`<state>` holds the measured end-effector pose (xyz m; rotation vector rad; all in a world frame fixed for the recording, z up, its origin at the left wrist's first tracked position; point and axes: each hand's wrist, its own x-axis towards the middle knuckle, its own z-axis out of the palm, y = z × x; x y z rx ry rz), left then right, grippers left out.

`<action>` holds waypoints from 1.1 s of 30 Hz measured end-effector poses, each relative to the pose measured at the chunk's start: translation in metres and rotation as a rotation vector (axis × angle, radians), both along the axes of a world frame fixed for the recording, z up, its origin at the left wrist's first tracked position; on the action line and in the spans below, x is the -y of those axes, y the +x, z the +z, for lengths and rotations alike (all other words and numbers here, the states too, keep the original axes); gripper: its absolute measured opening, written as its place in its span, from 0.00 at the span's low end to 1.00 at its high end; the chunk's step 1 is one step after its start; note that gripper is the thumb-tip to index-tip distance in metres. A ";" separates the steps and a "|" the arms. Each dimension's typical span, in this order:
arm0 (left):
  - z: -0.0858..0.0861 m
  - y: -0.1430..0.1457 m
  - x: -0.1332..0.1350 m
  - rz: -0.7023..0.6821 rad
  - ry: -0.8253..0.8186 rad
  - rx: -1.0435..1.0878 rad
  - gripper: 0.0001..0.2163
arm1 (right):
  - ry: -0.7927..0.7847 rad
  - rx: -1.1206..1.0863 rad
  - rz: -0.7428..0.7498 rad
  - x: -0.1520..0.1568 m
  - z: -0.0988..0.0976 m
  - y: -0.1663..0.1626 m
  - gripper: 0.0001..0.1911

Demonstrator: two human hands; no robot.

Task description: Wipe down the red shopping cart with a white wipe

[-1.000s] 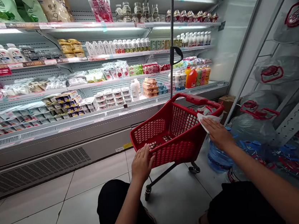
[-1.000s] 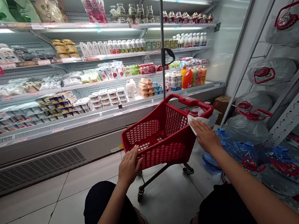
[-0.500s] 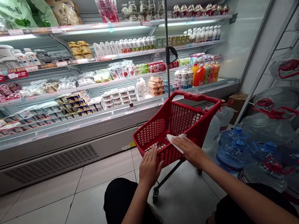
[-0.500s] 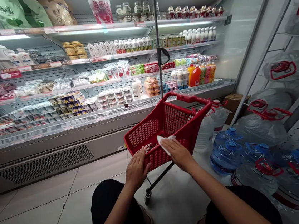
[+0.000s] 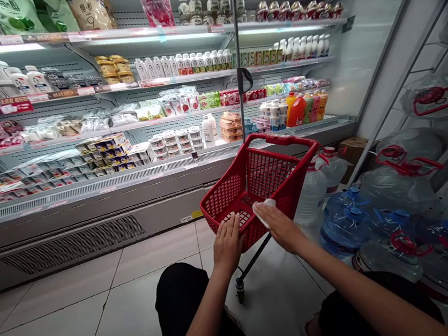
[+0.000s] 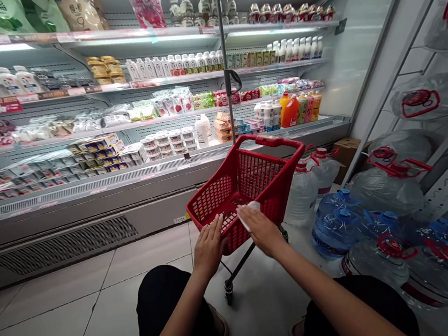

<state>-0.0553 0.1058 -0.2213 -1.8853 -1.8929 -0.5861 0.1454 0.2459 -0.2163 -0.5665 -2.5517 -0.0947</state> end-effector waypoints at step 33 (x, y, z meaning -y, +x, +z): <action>0.004 0.053 -0.006 -0.038 0.005 0.036 0.44 | 0.009 -0.045 -0.152 0.082 -0.018 0.050 0.41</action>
